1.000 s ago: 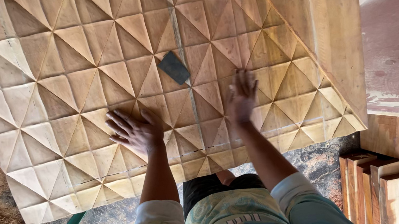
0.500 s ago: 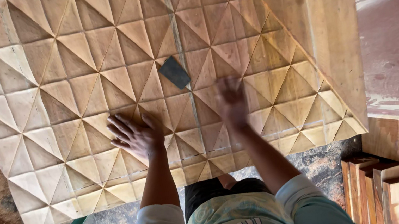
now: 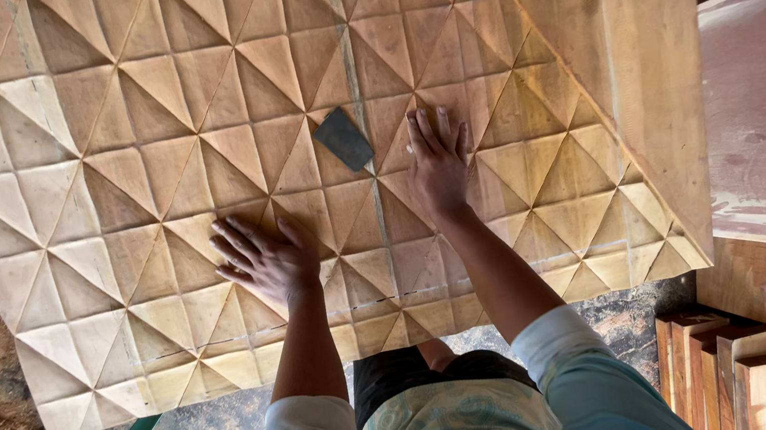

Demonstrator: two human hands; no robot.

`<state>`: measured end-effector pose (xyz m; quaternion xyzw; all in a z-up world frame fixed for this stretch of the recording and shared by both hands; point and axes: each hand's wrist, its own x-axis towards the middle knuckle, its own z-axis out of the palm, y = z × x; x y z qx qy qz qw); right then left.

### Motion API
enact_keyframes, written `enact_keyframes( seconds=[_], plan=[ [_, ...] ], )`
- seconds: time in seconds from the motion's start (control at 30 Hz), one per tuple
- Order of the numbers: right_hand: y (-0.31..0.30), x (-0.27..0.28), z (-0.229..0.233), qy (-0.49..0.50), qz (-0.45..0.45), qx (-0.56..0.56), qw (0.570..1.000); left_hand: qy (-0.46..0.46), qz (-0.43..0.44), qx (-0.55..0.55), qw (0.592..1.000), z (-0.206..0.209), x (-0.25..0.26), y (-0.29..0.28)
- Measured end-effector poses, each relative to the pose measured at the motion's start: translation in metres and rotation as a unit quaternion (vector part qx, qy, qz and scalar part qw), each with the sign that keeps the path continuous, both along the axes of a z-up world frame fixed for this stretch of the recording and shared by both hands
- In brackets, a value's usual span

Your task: The person sands the surface of a large wooden board featuring a carved geometric triangle pattern using a sanding block. They move the block back and forth across the surface to smooth the wood, working on different sections of the board throughout the clip.

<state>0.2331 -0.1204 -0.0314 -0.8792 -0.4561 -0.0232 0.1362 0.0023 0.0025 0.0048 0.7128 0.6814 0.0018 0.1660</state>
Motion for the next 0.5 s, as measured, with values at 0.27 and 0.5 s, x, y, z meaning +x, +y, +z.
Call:
enact_keyframes(
  seconds=[0.27, 0.5],
  plan=[
    [-0.021, -0.026, 0.014, -0.001, 0.005, 0.013, 1.000, 0.006, 0.005, -0.006, 1.000, 0.001, -0.001, -0.001],
    [0.012, 0.007, 0.003, -0.059, 0.004, -0.012, 0.998, -0.003, 0.002, -0.001, 1.000, -0.002, 0.000, -0.001]
  ],
)
